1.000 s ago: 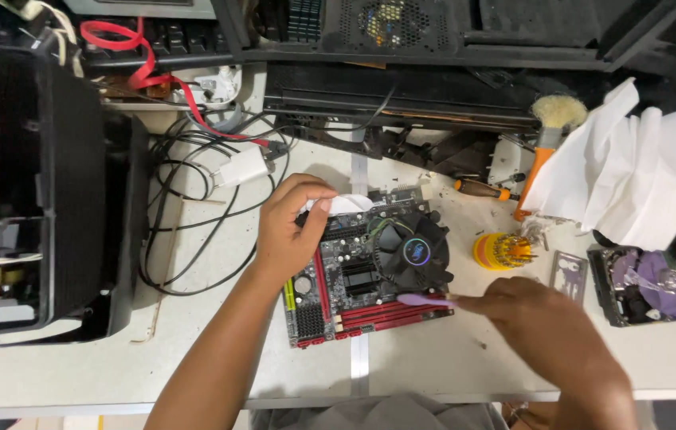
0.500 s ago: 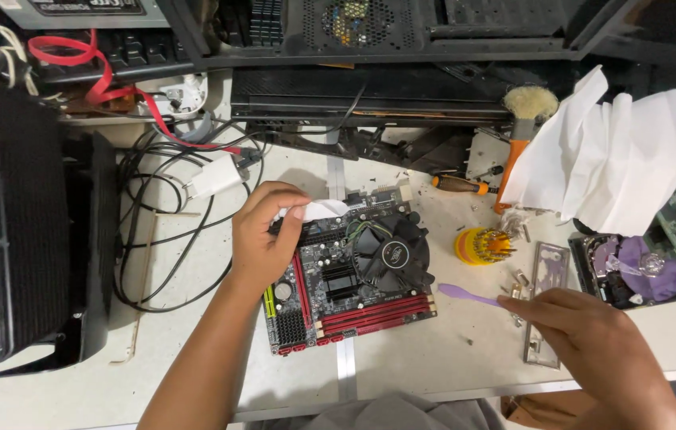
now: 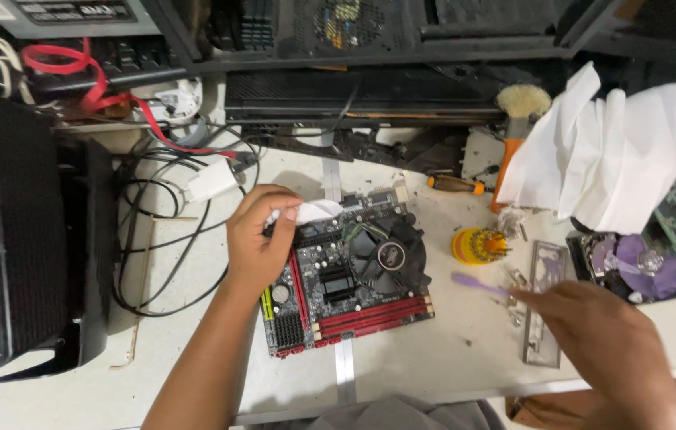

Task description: Cleaning a computer motherboard using a toothbrush and paper towels on a repair bench

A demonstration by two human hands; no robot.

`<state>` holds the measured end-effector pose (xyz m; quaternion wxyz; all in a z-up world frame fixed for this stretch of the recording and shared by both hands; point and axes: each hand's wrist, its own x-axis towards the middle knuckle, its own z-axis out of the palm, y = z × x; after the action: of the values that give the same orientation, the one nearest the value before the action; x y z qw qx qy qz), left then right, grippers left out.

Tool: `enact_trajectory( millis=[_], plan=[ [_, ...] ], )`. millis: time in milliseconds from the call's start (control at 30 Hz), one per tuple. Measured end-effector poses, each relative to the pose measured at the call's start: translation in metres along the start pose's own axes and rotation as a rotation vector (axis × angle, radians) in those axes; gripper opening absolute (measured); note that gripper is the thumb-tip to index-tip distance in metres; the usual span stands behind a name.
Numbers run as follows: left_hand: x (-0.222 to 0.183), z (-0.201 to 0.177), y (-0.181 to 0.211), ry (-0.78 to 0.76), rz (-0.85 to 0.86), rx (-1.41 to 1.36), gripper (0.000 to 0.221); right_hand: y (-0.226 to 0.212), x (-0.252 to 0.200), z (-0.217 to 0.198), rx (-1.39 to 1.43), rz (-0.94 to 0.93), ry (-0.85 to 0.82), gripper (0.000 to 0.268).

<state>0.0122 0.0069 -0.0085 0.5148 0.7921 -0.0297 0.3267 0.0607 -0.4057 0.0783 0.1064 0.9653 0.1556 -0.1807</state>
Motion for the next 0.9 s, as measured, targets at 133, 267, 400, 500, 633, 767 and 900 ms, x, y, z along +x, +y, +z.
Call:
enact_trajectory(
  millis=[133, 267, 400, 500, 633, 767, 900],
  plan=[
    [-0.001, 0.000, -0.001, -0.012, -0.012, -0.005, 0.016, 0.006, -0.003, 0.021, 0.069, -0.121, 0.144, 0.035],
    [-0.001, 0.002, -0.002, -0.014, 0.001, -0.013, 0.015, -0.019, 0.014, 0.037, 0.155, -0.258, 0.142, 0.044],
    [0.001, 0.001, -0.001, -0.029, -0.016, -0.011, 0.017, -0.002, 0.021, 0.035, 0.076, -0.202, -0.121, 0.054],
    [0.001, 0.001, -0.003, -0.028, -0.009, -0.003, 0.018, -0.006, -0.005, 0.004, 0.114, 0.048, -0.057, 0.037],
    [-0.002, 0.002, -0.006, -0.027, -0.010, 0.006, 0.017, -0.002, -0.005, 0.052, 0.299, -0.126, 0.125, 0.045],
    [-0.002, 0.002, -0.005, -0.025, -0.023, 0.007, 0.017, -0.034, -0.002, 0.070, 0.334, -0.081, 0.069, 0.056],
    [-0.001, 0.002, -0.003, -0.012, -0.006, -0.009, 0.015, -0.051, -0.008, 0.036, 0.374, -0.069, 0.231, 0.048]
  ],
)
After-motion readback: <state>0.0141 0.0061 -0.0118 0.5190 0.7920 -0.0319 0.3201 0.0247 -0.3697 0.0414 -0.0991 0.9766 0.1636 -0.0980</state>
